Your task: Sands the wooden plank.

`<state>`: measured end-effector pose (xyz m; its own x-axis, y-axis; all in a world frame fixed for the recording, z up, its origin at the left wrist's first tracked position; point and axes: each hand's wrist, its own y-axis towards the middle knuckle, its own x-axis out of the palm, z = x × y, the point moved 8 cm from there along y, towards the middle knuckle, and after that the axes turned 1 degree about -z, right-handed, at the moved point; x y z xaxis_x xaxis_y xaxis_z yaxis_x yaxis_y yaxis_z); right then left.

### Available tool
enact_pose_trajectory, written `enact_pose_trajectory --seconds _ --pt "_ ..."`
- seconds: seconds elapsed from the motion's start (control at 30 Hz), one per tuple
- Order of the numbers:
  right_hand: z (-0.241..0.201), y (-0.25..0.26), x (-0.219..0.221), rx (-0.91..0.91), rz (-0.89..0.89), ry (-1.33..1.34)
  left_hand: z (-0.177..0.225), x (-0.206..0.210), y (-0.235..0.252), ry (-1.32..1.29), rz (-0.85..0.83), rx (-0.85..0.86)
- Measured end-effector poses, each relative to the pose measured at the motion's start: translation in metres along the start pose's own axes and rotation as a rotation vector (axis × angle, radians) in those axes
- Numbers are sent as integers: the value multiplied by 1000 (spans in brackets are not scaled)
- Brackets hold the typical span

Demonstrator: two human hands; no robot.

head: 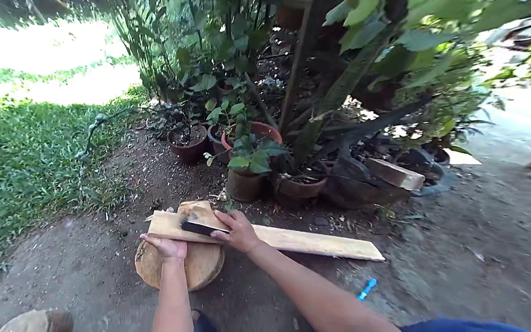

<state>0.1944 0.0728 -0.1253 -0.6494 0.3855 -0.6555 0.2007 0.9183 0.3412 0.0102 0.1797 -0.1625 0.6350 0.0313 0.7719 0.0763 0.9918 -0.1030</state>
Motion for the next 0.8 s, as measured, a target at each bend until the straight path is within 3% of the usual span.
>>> enact_pose_trajectory --seconds 0.1,0.23,0.37,0.6,0.73,0.8 --pt "-62 41 39 135 -215 34 3 0 -5 53 71 16" --pt "-72 52 50 118 -228 26 2 0 -1 34 87 13" --pt "-11 24 17 76 -125 3 0 -1 -1 9 127 -9" --pt "134 -78 -72 175 -1 -113 -1 1 -2 -1 123 -38" --pt "153 -92 -79 318 -162 -154 0 0 -2 0 94 -51" --pt "154 -93 -80 383 -159 -151 -5 0 -2 -11 79 -66"
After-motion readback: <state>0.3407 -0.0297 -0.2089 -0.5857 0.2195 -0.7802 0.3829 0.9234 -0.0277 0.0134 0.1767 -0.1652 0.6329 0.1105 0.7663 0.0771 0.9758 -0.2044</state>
